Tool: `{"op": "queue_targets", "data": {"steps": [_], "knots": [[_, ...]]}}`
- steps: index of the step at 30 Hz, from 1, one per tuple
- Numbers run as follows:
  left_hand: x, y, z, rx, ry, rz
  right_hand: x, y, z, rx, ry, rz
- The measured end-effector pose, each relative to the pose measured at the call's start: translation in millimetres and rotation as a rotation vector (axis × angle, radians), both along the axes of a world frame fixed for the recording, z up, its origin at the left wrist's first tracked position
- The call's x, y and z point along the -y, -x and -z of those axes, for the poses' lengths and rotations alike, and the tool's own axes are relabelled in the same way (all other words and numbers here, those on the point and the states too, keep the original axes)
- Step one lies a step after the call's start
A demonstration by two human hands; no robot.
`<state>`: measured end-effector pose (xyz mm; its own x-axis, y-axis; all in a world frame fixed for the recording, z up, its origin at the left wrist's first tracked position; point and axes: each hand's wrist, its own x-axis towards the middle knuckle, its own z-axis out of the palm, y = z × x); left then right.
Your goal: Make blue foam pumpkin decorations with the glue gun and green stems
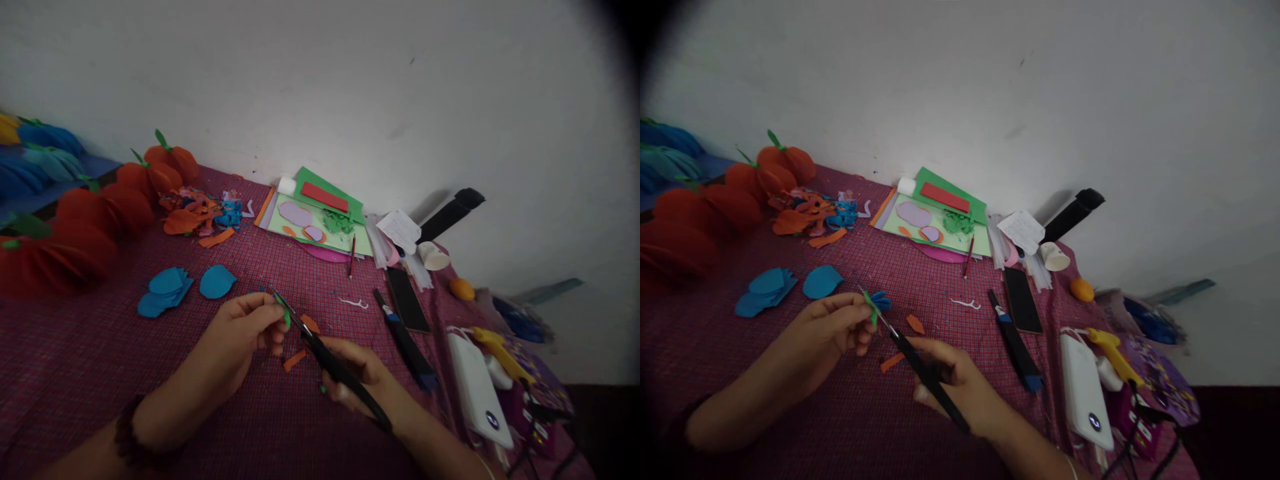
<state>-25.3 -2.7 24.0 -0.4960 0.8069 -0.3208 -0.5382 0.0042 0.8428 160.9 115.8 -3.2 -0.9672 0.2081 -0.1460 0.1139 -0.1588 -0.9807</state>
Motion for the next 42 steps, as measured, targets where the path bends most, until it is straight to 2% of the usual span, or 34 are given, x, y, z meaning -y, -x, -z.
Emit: {"op": "queue_targets", "data": {"steps": [12,23,31,36,39,40,42], "knots": [[0,0,1.9,0.016,-0.006,-0.013,-2,1,-2.9,0.01,-0.114,0.019],[-1,1,1.9,-0.026,0.008,-0.008,-1,-1,-4.8,0.038,-0.026,0.003],[-2,0,-1.4,-0.035,0.016,-0.014,1,-1,-1.7,-0.004,-0.075,0.01],[-1,1,-0.5,-0.044,0.006,-0.007,-1,-2,-5.2,0.028,-0.208,0.023],[0,0,-1.7,-0.079,-0.002,0.02,-13,-2,-14.2,0.027,-0.331,0.068],[1,0,-2.6,-0.099,-0.009,0.031,-20,-2,-17.3,0.034,-0.417,0.091],[2,-2,-4.8,-0.143,-0.035,0.052,-34,-4,-21.3,0.096,-0.692,0.14]]}}
